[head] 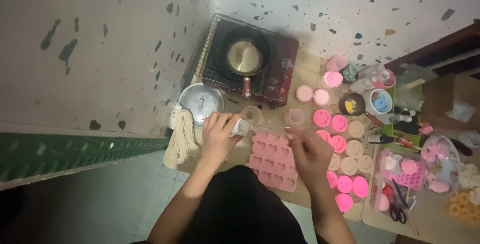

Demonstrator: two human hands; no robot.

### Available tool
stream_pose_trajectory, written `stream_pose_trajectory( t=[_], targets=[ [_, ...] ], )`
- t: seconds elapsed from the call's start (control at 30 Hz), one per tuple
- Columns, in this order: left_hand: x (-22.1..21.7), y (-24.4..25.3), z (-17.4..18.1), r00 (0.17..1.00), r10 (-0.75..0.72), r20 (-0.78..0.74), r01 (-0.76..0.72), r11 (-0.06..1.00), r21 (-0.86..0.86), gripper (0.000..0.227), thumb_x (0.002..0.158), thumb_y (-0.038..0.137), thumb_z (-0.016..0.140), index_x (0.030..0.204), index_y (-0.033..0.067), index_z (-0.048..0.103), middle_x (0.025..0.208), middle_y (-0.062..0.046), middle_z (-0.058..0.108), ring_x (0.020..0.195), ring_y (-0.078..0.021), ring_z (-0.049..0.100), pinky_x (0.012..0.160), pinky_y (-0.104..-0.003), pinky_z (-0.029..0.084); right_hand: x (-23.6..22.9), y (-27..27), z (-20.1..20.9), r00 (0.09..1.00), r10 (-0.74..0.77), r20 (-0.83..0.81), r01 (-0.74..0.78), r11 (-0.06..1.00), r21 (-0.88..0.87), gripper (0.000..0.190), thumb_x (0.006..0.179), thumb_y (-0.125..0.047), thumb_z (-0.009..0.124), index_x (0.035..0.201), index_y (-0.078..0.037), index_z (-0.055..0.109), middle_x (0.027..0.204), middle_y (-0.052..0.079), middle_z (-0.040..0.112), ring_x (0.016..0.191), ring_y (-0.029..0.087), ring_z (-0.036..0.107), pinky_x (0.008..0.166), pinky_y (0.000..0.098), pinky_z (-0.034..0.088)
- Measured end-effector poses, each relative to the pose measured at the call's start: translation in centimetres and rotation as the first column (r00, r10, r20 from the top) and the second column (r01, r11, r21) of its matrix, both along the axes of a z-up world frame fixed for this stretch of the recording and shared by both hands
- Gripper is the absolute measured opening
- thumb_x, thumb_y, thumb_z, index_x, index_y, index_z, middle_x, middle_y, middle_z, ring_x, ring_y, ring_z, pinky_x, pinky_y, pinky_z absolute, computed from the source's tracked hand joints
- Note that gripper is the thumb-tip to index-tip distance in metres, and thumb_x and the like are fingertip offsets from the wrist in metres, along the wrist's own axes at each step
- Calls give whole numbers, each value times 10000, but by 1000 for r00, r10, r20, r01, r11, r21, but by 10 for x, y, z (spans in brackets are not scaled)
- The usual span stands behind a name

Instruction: The recorder prepares candle wicks and mixes fragrance oils into a wax container at a workstation.

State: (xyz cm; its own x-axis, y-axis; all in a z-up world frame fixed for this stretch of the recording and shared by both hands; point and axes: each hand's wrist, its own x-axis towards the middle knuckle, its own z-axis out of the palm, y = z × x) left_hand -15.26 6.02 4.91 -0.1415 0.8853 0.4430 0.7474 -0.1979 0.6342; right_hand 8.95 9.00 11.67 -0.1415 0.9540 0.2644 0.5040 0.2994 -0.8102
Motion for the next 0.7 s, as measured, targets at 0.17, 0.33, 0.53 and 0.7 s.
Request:
stream_pose_trajectory(
  t=[0.17, 0.33, 0.53, 0.7],
  targets=[
    [-1, 1, 8, 998, -39, -48, 39, 999, 11, 652, 533, 123, 894, 1157, 93, 705, 1094, -30, 666, 1033, -269, 598, 881, -435, 445, -23, -2, 3, 967, 32, 252, -74, 984, 159, 148, 934, -106, 720, 1063, -81, 789, 791, 74, 709, 617, 129, 615, 579, 279, 462],
    [-5, 0, 9, 999, -44, -23, 45, 999, 26, 633, 559, 138, 899, 1159, 104, 699, 1096, -17, 667, 1033, -256, 598, 886, -421, 446, -39, 0, 7, 980, 71, 188, -90, 991, 97, 144, 927, -139, 743, 1051, -70, 762, 842, 84, 742, 594, 121, 661, 544, 270, 489],
    [-9, 0, 10, 999, -42, -15, 43, 998, 52, 575, 575, 130, 887, 1123, 108, 714, 1068, -18, 667, 1007, -256, 599, 875, -417, 450, -43, 0, 3, 975, 61, 213, -73, 996, 47, 153, 915, -147, 750, 1038, -58, 772, 812, 81, 732, 592, 132, 658, 544, 271, 490],
    [-11, -1, 10, 998, -56, -15, 57, 997, 50, 588, 590, 142, 894, 1147, 96, 710, 1068, -24, 658, 997, -259, 597, 872, -418, 449, -43, -1, 3, 983, 54, 178, -61, 997, 36, 144, 921, -150, 750, 1034, -63, 773, 819, 65, 745, 623, 120, 684, 568, 254, 504]
  ],
)
